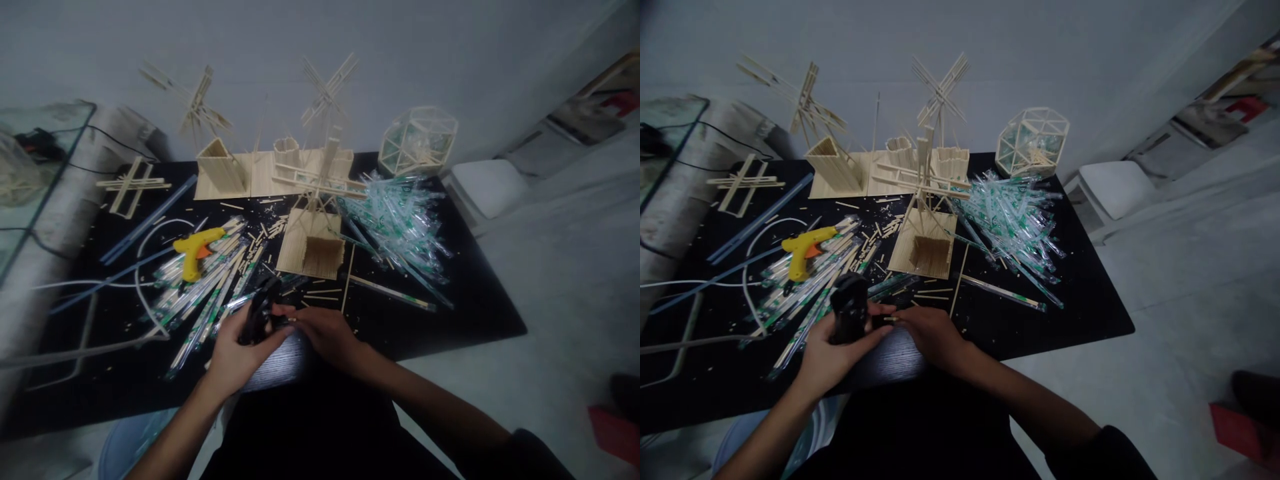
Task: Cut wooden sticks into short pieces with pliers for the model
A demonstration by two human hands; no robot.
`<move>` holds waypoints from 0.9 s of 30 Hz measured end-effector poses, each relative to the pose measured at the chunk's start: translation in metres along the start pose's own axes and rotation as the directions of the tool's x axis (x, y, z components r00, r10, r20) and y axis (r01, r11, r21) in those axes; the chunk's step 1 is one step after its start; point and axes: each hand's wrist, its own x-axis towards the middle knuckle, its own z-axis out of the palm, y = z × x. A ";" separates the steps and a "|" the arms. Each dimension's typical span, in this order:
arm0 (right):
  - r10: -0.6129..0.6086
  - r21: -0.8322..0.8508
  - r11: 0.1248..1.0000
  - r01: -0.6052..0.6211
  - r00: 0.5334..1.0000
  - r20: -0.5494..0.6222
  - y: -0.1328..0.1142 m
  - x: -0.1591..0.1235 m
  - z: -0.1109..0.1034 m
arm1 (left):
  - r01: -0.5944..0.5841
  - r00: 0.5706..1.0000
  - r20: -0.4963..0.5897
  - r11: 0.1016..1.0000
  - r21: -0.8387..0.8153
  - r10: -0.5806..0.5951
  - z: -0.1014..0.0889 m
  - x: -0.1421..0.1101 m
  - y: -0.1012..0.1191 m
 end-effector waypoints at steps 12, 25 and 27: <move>-0.081 -0.148 0.985 0.085 0.996 0.033 0.015 -0.004 0.010 | -0.006 1.000 -0.010 0.999 0.048 0.007 0.009 0.001 -0.002; -0.033 -0.100 0.994 0.041 0.996 0.085 0.008 0.002 0.003 | -0.030 0.999 0.025 0.998 0.046 0.029 0.007 0.003 -0.015; -0.037 -0.126 0.991 0.048 0.996 0.083 0.012 0.001 0.006 | -0.003 1.000 0.029 0.999 0.040 0.002 0.007 0.002 -0.015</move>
